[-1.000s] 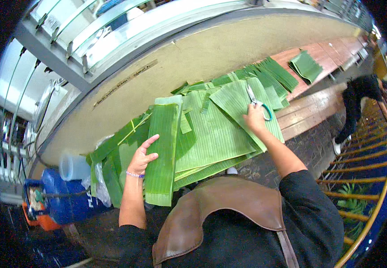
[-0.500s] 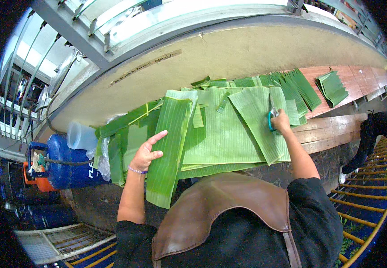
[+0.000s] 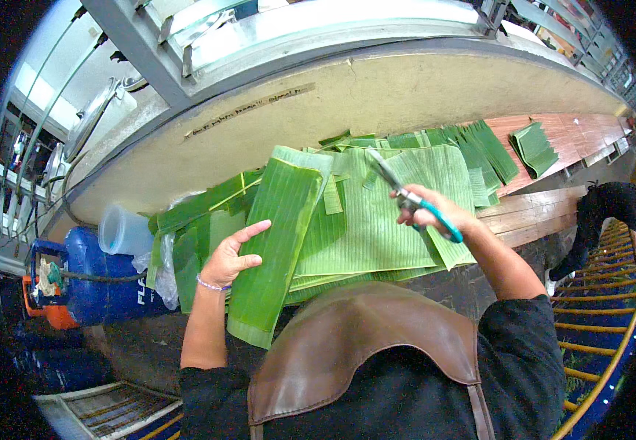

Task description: The person uses scissors to trim and cut large green banana leaves on a wooden workbench. They repeatedly pick up leaves, align them, and cut along edges to produce smaller rectangular pieces, stacking the cut pieces on the bench.

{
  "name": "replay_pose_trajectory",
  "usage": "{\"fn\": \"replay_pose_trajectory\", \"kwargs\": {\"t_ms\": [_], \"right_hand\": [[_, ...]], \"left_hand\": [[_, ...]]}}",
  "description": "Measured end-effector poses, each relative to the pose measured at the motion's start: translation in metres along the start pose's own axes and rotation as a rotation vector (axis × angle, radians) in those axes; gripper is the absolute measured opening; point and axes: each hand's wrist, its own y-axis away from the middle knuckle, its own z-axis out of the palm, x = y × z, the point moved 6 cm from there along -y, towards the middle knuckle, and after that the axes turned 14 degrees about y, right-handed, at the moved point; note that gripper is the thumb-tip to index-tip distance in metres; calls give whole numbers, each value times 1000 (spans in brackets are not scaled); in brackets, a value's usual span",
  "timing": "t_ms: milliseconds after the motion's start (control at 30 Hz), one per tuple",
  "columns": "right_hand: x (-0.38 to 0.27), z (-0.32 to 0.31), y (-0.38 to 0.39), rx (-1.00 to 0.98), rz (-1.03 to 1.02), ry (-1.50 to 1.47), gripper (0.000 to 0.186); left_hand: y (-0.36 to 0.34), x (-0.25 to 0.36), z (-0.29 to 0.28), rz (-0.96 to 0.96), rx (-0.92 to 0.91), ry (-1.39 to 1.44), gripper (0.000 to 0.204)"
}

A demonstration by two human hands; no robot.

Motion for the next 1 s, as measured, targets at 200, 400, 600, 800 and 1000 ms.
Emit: {"fn": "replay_pose_trajectory", "kwargs": {"t_ms": [200,400,600,800,1000], "right_hand": [[-25,47,-12,-224,-103,295,114],[-34,55,-20,-194,-118,340,108],[-35,51,-21,-158,-109,366,91],[-35,55,-14,-188,-98,342,87],[-30,58,-5,-209,-120,346,87]], "left_hand": [[3,12,-2,41,-49,-214,66],[5,20,6,71,-100,-576,60],[14,19,12,35,-137,-569,58],[18,16,14,57,-113,-611,61],[22,15,17,80,-77,-637,62]]}}
